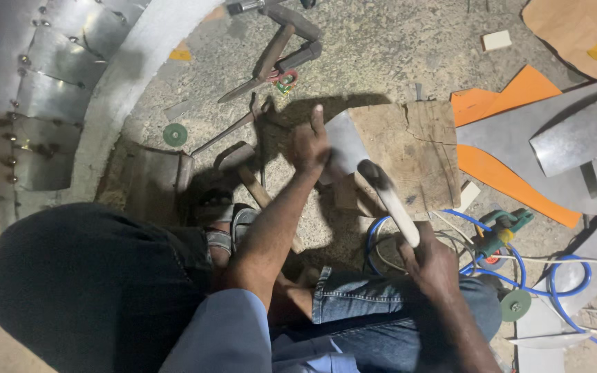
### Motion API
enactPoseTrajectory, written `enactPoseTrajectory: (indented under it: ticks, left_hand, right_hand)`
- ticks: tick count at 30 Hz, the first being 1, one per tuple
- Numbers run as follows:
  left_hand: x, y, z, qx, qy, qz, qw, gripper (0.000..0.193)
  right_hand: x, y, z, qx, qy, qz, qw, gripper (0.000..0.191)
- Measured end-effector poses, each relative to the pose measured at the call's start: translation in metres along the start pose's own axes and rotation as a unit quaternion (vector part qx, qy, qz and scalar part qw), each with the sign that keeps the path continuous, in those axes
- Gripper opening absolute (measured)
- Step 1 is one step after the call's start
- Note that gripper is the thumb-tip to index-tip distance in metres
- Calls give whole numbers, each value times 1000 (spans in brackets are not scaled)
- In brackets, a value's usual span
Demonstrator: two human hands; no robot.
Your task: The person hammers a small metal sheet on a wooden block to shape it, then repeatedly fits it onto a large curved metal duct to check alignment. The person adjusts the sheet and hammers it again before rechecking the fit.
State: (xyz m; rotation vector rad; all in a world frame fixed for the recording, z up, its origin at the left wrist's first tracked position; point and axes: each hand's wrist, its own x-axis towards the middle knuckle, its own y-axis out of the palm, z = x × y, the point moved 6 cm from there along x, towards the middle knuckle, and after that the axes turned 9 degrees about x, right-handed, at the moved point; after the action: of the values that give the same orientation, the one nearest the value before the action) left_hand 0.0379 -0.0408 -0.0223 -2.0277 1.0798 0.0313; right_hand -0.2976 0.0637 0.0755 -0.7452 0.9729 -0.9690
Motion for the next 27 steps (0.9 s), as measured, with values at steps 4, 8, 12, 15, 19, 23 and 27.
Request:
enactPoseTrajectory:
  ticks: [4,8,12,15,19,23,27]
  left_hand:
    - [-6,-9,-3,-11,21,-78,997,86]
    - [-11,2,-1,-33,33,-101,994,83]
    - [-12,17,11,-24,-9,-41,999,85]
    - [-1,9,9,-39,8,-79,996,84]
    - [-2,18,15,-86,21,-34,995,86]
    - [-2,20,13,-117,-3,-34,993,88]
    - [5,0,5,-38,40,-92,994,88]
  right_hand:
    - [-7,-20,1,302,65,-92,946,26]
    - [-27,-37,12,389,-121,-163,899,13]
    - [-4,-25,19,19,-58,-68,996,31]
    - [6,-20,2,61,116,-34,991,35]
    - [-22,-41,-12,337,-87,-195,917,38]
    - [-23,-31,3,67,-273,-196,940,38]
    - [8,-14,-9,177,67,-77,979,38]
